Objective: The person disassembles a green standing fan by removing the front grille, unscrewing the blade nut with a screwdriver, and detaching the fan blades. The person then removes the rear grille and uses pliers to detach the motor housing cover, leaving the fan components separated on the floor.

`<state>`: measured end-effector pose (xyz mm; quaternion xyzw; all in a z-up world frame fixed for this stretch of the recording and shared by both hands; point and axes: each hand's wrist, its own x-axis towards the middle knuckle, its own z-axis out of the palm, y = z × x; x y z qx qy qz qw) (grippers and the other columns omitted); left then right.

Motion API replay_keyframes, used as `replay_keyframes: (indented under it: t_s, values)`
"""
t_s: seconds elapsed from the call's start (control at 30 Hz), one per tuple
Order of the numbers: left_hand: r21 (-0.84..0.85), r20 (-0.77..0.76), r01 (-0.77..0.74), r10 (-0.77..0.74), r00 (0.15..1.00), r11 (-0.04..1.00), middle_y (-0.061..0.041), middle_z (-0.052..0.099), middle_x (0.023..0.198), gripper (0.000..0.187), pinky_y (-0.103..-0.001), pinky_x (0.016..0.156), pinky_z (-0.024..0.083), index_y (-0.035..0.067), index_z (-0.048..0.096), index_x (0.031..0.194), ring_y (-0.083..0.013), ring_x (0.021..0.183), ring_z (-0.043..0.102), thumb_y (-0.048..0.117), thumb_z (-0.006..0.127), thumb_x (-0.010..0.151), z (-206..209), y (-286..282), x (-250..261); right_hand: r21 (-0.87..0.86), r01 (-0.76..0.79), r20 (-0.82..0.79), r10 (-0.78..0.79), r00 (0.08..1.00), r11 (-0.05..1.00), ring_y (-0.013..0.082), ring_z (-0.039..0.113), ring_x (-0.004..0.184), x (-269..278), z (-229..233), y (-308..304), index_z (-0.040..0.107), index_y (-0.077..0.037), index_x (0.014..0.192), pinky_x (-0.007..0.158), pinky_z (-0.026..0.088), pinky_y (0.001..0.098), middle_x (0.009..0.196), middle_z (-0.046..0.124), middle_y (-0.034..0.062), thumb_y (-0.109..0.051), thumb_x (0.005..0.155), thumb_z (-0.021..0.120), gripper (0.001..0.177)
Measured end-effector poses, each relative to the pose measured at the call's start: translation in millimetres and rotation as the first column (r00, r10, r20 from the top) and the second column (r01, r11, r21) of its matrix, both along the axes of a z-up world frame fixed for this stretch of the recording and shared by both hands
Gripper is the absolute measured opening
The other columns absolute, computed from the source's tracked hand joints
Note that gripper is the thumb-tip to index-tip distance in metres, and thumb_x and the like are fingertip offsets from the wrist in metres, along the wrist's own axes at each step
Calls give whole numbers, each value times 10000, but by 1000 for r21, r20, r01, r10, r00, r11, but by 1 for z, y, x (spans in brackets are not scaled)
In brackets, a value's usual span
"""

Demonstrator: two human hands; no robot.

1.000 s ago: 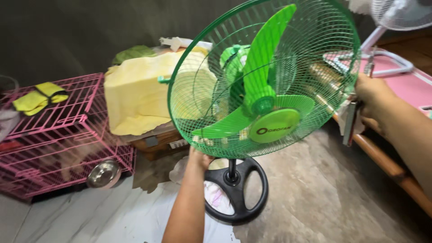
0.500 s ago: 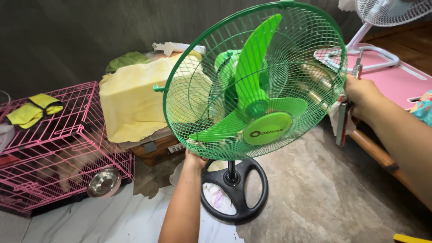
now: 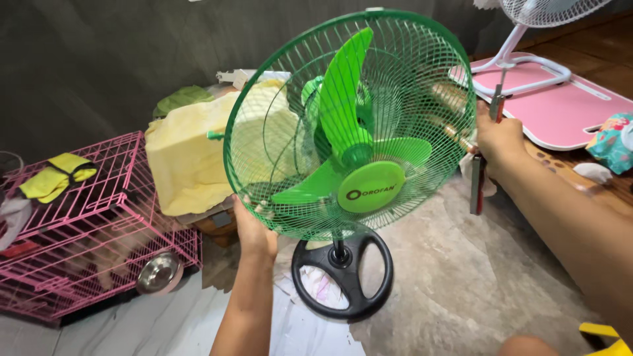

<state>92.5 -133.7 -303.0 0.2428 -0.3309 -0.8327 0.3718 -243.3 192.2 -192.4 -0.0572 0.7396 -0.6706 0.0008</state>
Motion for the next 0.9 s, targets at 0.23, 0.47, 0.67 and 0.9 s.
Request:
replay_keyframes:
  t_s: [0.23, 0.47, 0.67, 0.9]
  values:
    - [-104, -148, -168, 152, 977, 980, -40, 417, 1532, 717, -515, 1145, 313, 252, 387, 1540, -250, 1268, 430, 661, 409, 951, 48, 56, 16, -149, -14, -51, 6, 999, 989, 133, 514, 585, 12, 23, 17, 587, -52, 871, 490, 411, 360, 743, 554, 26, -447, 1055, 641, 439]
    - [172, -60, 184, -176, 983, 968, -164, 499, 1489, 1070, -810, 891, 216, 142, 427, 1461, -483, 1349, 428, 908, 269, 730, 82, 85, 52, -164, -81, -19, 79, 997, 983, 149, 518, 571, 4, 47, 43, 646, -68, 912, 486, 395, 359, 759, 606, 44, -462, 1001, 667, 404]
    - [113, -47, 437, -435, 899, 892, -359, 491, 1472, 754, -749, 1024, 427, 51, 279, 1474, -621, 1238, 555, 365, 526, 835, 31, 92, 56, 33, -103, 154, 96, 983, 994, 196, 588, 777, -16, 30, 59, 672, -29, 1002, 610, 481, 358, 933, 673, 125, -542, 1032, 624, 515]
    - [345, 64, 500, -551, 832, 795, -218, 456, 1539, 927, -620, 1035, 480, 151, 192, 1595, -563, 1236, 602, 58, 487, 721, -82, 106, 57, -175, -461, 363, 493, 791, 870, 225, 649, 816, -56, -35, 107, 755, -118, 1129, 699, 529, 412, 962, 743, 75, -456, 931, 636, 409]
